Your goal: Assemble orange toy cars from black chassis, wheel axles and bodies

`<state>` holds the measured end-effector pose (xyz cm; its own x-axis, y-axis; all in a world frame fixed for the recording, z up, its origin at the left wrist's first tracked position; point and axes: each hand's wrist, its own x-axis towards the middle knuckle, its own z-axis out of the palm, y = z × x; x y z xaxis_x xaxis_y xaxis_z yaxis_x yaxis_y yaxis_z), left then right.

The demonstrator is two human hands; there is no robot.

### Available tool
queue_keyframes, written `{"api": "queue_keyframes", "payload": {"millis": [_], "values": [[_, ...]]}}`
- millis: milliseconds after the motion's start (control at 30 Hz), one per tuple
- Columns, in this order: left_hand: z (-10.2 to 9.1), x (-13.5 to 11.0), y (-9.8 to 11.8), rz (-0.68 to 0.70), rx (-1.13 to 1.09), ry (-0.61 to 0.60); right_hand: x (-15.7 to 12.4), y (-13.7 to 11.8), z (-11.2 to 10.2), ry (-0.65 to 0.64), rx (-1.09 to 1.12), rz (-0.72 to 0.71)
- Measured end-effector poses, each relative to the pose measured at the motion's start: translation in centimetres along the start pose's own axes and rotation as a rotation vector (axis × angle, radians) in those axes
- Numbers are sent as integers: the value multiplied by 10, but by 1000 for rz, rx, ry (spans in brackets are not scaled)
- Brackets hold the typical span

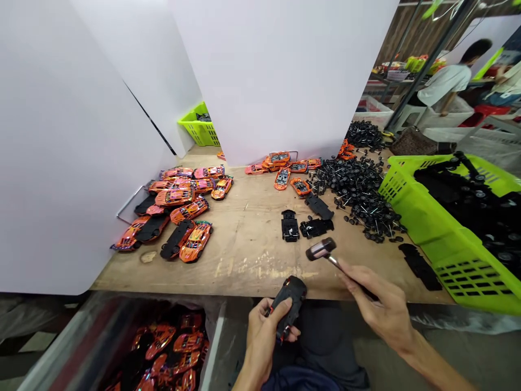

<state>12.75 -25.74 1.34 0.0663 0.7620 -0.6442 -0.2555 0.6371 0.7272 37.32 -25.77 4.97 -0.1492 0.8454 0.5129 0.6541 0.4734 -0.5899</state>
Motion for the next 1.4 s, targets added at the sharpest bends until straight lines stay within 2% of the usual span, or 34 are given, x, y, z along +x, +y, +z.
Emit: {"api": "queue_keyframes", "payload": {"millis": [33, 67, 133, 167, 233, 300, 400, 533, 633, 700, 767, 867, 967, 1100, 1200, 1300, 1400], "values": [[2, 1, 0, -7, -5, 19, -2, -2, 2, 16, 6, 1], [3, 1, 0, -19, -12, 36, -4, -3, 5, -33, -4, -6], [6, 1, 1, -37, -23, 57, -8, -4, 10, -210, -55, -10], [6, 1, 1, -40, -25, 63, -10, -4, 10, -252, -73, 13], [7, 1, 1, -40, -24, 66, -14, -4, 9, -210, -82, 65], [7, 0, 2, -47, -22, 67, -19, -4, 4, -192, -73, 57], [7, -1, 3, -70, -22, 70, -20, -3, 0, -293, -90, -4], [7, 0, 7, -79, -19, 68, -7, -1, 12, -114, -2, 133], [8, 1, 12, -93, -20, 70, 3, 1, 24, -214, 29, 130], [8, 0, 15, -114, -25, 78, 3, 4, 26, -203, 9, 164], [9, 0, 17, -124, -26, 90, -4, 8, 22, -164, 8, 190], [9, 1, 17, -128, -25, 96, -20, 13, 13, -239, -11, 144], [9, 4, 14, -122, -26, 82, -31, 14, 8, -223, -45, 155], [7, 3, 11, -110, -22, 90, -23, 21, 6, -292, -38, 185], [2, -8, 16, -99, -19, 16, -5, 39, 2, -260, 4, 292], [0, -17, 28, -10, 25, -118, 13, 58, 0, -240, -24, 290], [8, -13, 39, 120, -13, -138, 23, 55, 11, -107, 5, 294]]}}
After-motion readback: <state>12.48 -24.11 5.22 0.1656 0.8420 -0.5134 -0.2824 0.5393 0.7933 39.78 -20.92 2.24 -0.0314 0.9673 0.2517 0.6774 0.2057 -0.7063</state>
